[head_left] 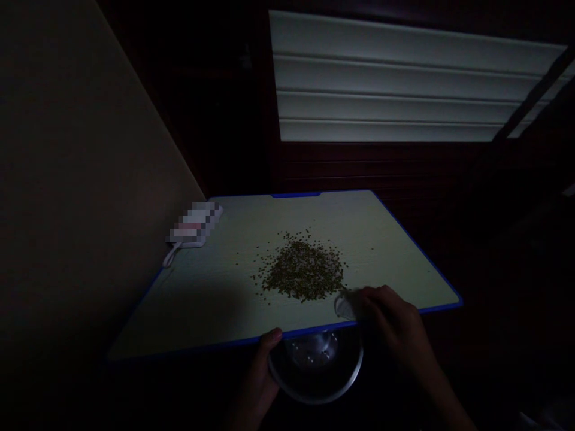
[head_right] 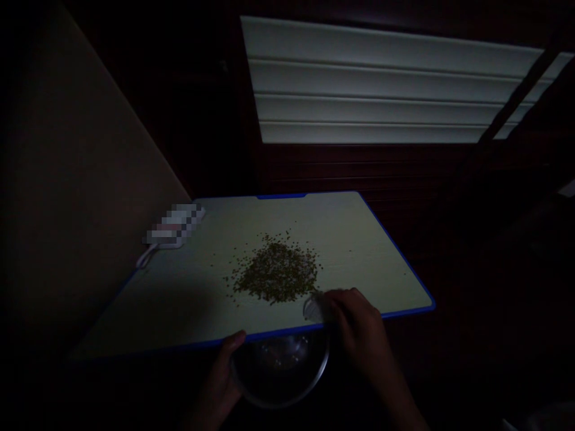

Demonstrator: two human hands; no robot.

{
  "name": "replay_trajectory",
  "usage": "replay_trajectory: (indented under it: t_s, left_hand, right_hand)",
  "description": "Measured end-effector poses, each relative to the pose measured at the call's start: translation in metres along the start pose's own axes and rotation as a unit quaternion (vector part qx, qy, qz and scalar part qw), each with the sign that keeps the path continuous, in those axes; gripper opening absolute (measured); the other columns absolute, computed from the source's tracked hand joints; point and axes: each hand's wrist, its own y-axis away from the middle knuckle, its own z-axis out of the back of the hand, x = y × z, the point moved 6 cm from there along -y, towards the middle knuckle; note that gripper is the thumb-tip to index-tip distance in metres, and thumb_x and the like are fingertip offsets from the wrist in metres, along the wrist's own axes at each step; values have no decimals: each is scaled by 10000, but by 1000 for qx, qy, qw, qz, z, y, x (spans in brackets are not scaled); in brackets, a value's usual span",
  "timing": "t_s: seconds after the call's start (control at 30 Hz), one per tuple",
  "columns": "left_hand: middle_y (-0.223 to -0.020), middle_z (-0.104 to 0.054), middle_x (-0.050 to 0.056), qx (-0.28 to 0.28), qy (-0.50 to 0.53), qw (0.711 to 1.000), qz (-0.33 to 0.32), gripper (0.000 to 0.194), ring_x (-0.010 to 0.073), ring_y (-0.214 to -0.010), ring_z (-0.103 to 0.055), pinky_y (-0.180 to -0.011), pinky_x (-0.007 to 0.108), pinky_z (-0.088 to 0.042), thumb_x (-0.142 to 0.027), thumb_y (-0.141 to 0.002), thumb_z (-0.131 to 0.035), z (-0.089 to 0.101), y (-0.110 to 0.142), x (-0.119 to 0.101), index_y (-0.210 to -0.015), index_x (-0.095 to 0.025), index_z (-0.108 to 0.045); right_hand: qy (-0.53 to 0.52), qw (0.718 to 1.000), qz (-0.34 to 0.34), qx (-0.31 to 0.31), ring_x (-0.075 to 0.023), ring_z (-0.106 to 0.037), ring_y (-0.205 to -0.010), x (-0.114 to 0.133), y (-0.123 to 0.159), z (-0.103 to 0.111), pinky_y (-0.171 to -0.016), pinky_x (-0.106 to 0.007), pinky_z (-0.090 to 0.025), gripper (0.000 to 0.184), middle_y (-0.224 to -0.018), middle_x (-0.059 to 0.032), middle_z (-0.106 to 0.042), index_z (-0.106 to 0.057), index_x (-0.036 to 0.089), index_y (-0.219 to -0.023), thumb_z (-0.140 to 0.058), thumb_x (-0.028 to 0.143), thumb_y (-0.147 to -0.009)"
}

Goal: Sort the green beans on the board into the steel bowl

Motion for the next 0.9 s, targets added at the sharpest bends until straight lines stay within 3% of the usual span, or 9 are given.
replay_trajectory:
  t_s: [0.13, 0.4, 0.5, 0.77, 0.9]
  left_hand:
    - [-831, -797, 120, -1, -11, 1000, 3, 148, 335, -957, -724, -895, 487, -556, -169, -758, -675, 2, 0, 1, -888, -111, -716]
    - [-856, -798, 118, 25, -1, 1000, 1, 186, 337, -991, -713, -928, 493, -539, -183, -754, -690, 3, -3, 3, -924, -113, -716]
    - [-878, -798, 121, 24, 4, 1000, 1, 214, 334, -983, -715, -939, 492, -532, -184, -752, -693, 1, -2, 2, -950, -106, -712]
    - [-840, -801, 89, 29, 7, 1000, -1, 184, 303, -929, -732, -928, 460, -541, -200, -738, -717, 6, -5, 3, -908, -130, -720]
    - [-786, -797, 76, 20, 0, 1000, 0, 132, 296, -873, -743, -913, 465, -547, -188, -737, -713, 6, -6, 2, -858, -134, -721]
  right_hand:
    - [-25, 999, 11, 31, -199, -641, -895, 9, 1, -4, -784, -306, -499, 205, -985, -56, -693, -668, 233, -1050, -483, 276, -973]
    - [38, 988, -92, -118, -264, -662, -973, -44, -3, 33, -835, -372, -509, 276, -1073, -91, -713, -672, 211, -1081, -520, 386, -931]
    - [25, 991, -80, -104, -261, -660, -974, -46, -4, 31, -823, -368, -515, 291, -1082, -98, -708, -661, 203, -1101, -498, 386, -943]
    - [1, 1000, -23, -10, -224, -656, -902, -13, -3, 10, -765, -326, -512, 239, -995, -73, -702, -675, 218, -1047, -482, 335, -967]
    - [-3, 1000, -18, -14, -224, -647, -922, -8, -4, 7, -798, -334, -506, 211, -1002, -77, -692, -666, 218, -1049, -486, 292, -969]
